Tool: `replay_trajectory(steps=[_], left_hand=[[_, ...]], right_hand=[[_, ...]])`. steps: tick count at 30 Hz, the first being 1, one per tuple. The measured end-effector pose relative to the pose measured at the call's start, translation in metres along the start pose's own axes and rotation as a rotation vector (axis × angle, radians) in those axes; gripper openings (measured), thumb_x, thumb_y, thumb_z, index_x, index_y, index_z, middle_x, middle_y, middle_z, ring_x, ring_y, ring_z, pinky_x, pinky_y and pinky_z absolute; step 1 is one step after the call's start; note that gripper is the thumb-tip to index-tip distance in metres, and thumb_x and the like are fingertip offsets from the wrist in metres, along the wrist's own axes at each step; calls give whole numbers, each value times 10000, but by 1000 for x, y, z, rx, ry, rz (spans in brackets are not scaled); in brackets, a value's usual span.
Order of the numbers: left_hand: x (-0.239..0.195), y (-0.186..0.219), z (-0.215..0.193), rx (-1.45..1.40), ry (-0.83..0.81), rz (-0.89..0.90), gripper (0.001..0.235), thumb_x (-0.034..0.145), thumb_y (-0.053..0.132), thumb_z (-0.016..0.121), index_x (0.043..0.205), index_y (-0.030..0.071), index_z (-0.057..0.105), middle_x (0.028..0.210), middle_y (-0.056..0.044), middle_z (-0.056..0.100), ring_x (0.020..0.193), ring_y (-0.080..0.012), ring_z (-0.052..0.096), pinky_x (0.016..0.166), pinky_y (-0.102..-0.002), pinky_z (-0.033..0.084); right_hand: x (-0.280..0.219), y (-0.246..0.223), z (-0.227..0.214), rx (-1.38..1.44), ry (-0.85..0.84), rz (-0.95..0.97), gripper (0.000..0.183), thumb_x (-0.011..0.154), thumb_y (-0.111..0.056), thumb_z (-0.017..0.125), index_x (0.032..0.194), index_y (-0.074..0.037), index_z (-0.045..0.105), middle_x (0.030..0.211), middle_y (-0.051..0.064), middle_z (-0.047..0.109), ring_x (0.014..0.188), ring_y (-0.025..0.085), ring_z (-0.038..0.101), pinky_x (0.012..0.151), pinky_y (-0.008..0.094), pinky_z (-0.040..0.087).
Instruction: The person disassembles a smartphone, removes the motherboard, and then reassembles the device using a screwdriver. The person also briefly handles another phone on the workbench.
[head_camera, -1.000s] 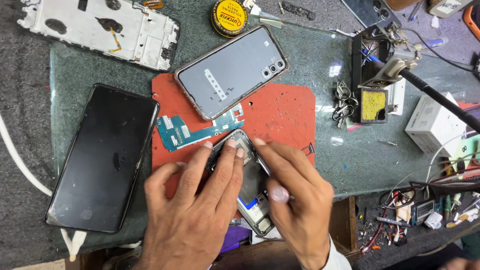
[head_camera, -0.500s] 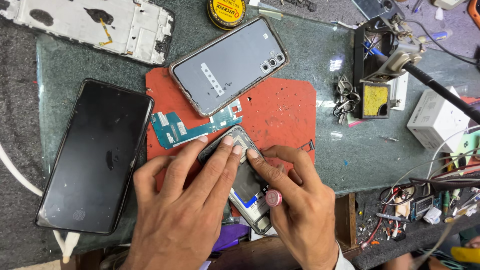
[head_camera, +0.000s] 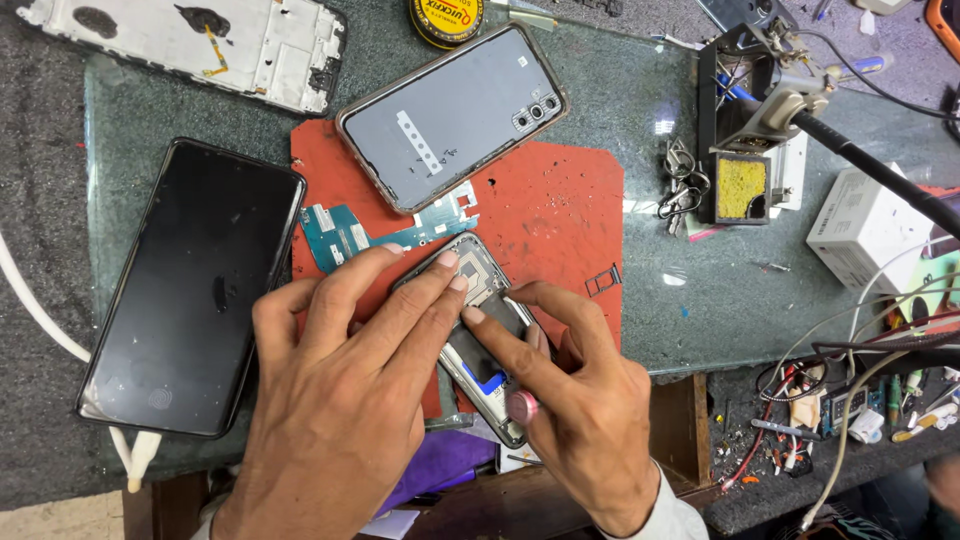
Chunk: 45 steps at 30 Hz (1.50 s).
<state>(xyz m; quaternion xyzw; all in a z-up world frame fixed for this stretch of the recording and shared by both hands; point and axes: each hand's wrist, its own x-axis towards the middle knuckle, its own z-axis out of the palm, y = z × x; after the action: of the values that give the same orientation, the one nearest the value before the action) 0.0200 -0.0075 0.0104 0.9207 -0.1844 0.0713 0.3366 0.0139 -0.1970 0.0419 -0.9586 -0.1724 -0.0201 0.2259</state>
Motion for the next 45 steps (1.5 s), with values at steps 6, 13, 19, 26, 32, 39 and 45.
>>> replay_trajectory(steps=[6,13,19,26,32,39,45], left_hand=[[1,0,1,-6,15,1,376,853,32,638,1222,22,704,1346,-19,652,1323,-240,482,986,-496,357],[2,-1,0,-25,27,-1,392,852,40,647,1240,12,699,1330,-23,661,1292,-233,501,972,-482,359],[-1,2,-4,-32,26,8,457,824,31,638,1276,-12,678,1347,-45,655,1270,-246,508,973,-462,356],[-7,12,-2,54,-3,40,455,809,82,649,1255,-5,662,1429,-117,596,1272,-283,478,996,-492,341],[-9,10,-2,32,-23,30,510,742,80,671,1250,39,666,1459,-86,579,1295,-272,447,996,-496,337],[-12,15,7,100,-22,6,488,779,74,630,1265,45,665,1483,-99,536,1302,-307,403,957,-533,339],[-15,16,14,119,-30,-1,411,882,96,570,1281,39,649,1479,-117,516,1314,-308,391,946,-531,343]], right_hand=[[3,-3,0,-96,-10,-67,497,835,53,679,1264,-189,742,1108,81,616,610,141,595,529,306,490],[6,-9,-1,-194,-94,-128,482,829,23,664,1284,-124,722,1074,63,625,627,168,644,542,322,530],[0,-7,0,-134,-42,-107,459,878,28,617,1295,-127,728,1112,78,619,696,180,654,589,313,542],[-30,-9,-15,130,220,210,409,938,-52,568,1322,-73,706,1057,72,604,857,157,601,770,283,507],[-25,32,-36,595,374,321,247,1166,-183,390,1229,4,539,1063,81,603,849,109,496,802,259,434],[19,71,-28,992,289,272,85,1141,-99,547,1172,-49,486,1011,95,617,903,144,606,801,308,575],[47,60,-10,896,279,87,423,1054,109,627,1340,-73,375,1128,108,602,1113,196,697,965,338,604]])
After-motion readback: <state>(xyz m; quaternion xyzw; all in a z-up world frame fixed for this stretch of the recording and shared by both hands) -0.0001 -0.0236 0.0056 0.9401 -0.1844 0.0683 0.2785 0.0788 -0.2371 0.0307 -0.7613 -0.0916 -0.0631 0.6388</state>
